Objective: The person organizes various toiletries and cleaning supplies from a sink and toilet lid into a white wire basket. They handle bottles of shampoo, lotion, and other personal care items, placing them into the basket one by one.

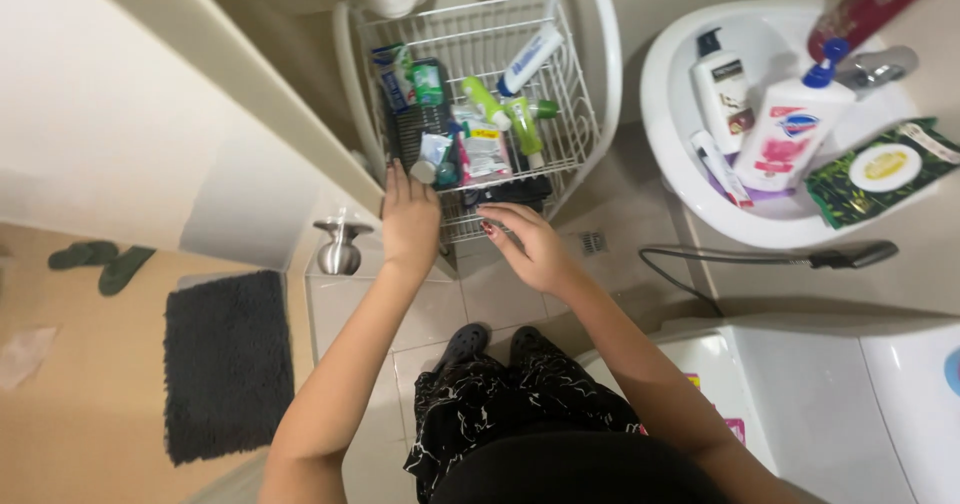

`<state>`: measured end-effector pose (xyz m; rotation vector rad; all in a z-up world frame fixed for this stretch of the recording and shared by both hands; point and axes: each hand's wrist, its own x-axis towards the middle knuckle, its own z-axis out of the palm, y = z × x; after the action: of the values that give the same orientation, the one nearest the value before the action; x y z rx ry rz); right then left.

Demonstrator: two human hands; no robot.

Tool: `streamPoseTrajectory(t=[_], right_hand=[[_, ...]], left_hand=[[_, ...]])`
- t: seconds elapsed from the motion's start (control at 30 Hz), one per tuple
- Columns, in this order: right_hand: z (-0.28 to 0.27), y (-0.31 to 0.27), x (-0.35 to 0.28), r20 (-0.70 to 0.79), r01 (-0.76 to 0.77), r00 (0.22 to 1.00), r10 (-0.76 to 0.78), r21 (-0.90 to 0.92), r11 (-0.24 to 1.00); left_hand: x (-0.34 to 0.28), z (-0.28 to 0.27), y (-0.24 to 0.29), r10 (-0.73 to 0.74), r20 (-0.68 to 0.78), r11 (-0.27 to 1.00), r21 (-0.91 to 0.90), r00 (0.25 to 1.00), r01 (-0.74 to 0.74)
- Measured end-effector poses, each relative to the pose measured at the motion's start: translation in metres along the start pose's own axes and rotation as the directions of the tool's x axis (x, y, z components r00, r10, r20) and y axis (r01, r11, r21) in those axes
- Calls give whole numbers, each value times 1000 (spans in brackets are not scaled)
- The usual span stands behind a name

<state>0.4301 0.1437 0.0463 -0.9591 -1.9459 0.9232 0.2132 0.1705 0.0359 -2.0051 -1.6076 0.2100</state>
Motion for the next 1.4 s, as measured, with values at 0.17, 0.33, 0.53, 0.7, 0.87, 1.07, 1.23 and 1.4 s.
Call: streamPoseTrajectory(t=[0.17, 0.33, 0.53, 0.7, 0.87, 1.07, 1.23, 1.4], right_hand=[[18, -11, 6, 91, 67, 993, -70, 39, 997], [35, -16, 2, 155, 61, 985, -76, 96, 993], [49, -19, -1, 178, 84, 979, -104, 115, 990], [50, -17, -5, 178, 90, 978, -106, 95, 991], [49, -7, -9, 150, 71, 985, -85, 94, 993], [36, 4, -15, 141, -13, 990, 5, 57, 998], [25, 20, -24, 143, -81, 987, 73, 52, 995], [16, 35, -30, 156, -102, 983, 96, 34, 994]], left_hand=[[-15, 35, 20, 15, 279, 999, -40, 960, -4], [-35, 26, 21, 50, 318, 994, 80, 947, -80], [-71, 11, 21, 56, 303, 990, 108, 951, -92], [-97, -6, 23, -51, 223, 998, 58, 973, 39], [-104, -17, 40, -267, 233, 911, -257, 935, 324], [-112, -4, 49, -425, 290, 745, -425, 857, 513], [-121, 18, 52, -533, 320, 683, -383, 783, 622], [-131, 25, 53, -564, 460, 576, -376, 686, 726]])
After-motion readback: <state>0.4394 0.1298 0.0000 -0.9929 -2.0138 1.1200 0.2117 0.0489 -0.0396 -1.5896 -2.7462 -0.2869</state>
